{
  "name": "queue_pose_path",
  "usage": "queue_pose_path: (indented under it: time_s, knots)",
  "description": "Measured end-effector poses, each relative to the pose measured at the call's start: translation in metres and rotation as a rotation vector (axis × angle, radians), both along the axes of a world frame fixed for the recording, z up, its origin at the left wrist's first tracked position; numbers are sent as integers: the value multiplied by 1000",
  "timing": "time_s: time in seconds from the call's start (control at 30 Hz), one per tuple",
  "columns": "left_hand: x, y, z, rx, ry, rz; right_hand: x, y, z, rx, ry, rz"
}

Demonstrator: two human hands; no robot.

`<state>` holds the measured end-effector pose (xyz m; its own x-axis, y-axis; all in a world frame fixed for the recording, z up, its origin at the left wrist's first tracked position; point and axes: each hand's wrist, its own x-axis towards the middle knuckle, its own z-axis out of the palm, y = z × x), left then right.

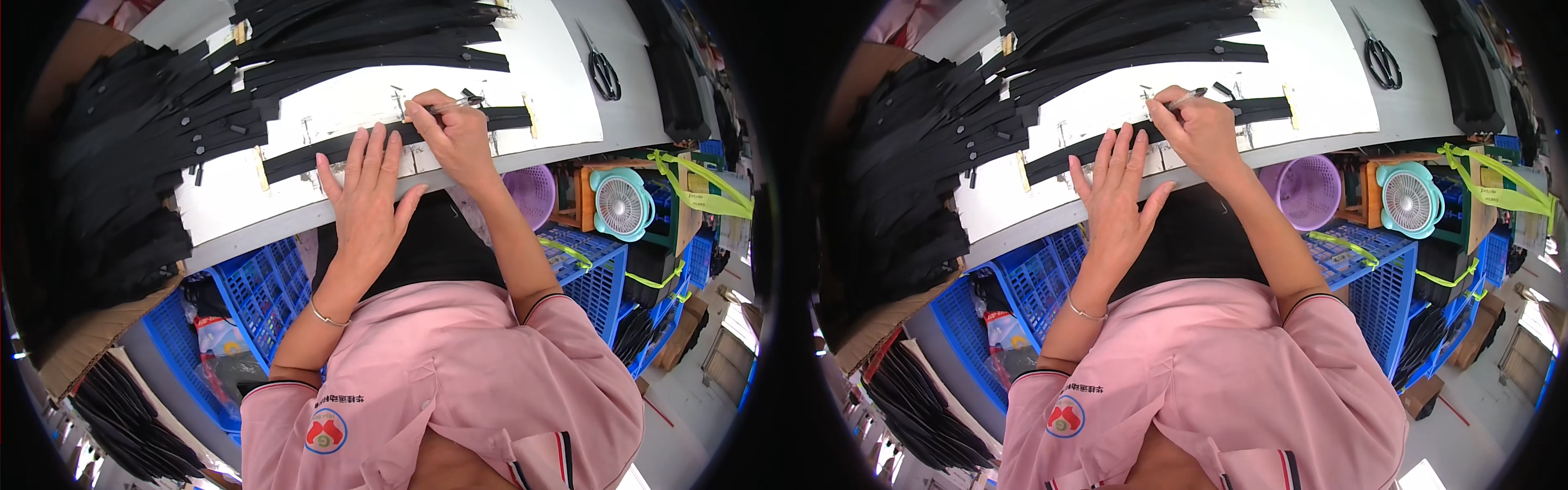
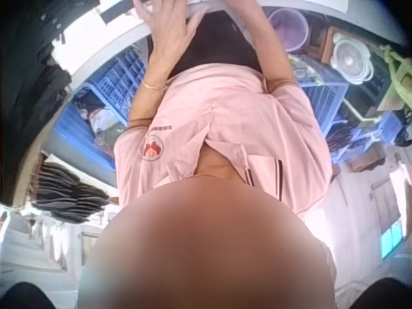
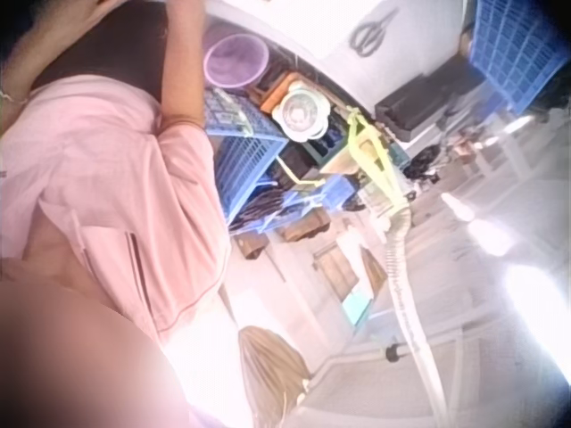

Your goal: Marking measurement lines on a set of black zippers using a template and a pen.

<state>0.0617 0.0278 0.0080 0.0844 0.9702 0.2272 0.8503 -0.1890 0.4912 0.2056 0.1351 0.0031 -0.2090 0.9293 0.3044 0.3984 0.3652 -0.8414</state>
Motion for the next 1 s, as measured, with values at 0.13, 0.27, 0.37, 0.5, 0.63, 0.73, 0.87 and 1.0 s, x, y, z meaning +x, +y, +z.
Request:
queue_pose_path:
  time_s: [0.13, 0.27, 0.37, 0.5, 0.63, 0.73, 0.87, 1.0]
  knots:
    - [0, 1, -1, 18, 8, 14, 2, -1, 5, 44, -59, 4]
    - [0, 1, -2, 22, 15, 7, 10, -1, 2, -55, 9, 107]
    - [1, 1, -2, 20, 21, 10, 11, 1, -4, -8, 30, 145]
    - [1, 2, -2, 19, 37, 4, 9, -1, -2, 81, -21, 123]
    - [1, 2, -1, -8, 63, 13, 10, -1, 3, 85, -4, 175]
    - [1, 1, -3, -8, 68, -3, 28, -6, 13, -92, 207, 146]
    - [0, 0, 1, -31, 92, 0, 70, 2, 37, -157, 434, -29]
    - [1, 1, 0, -36, 99, 2, 107, 26, 19, -207, 217, -56]
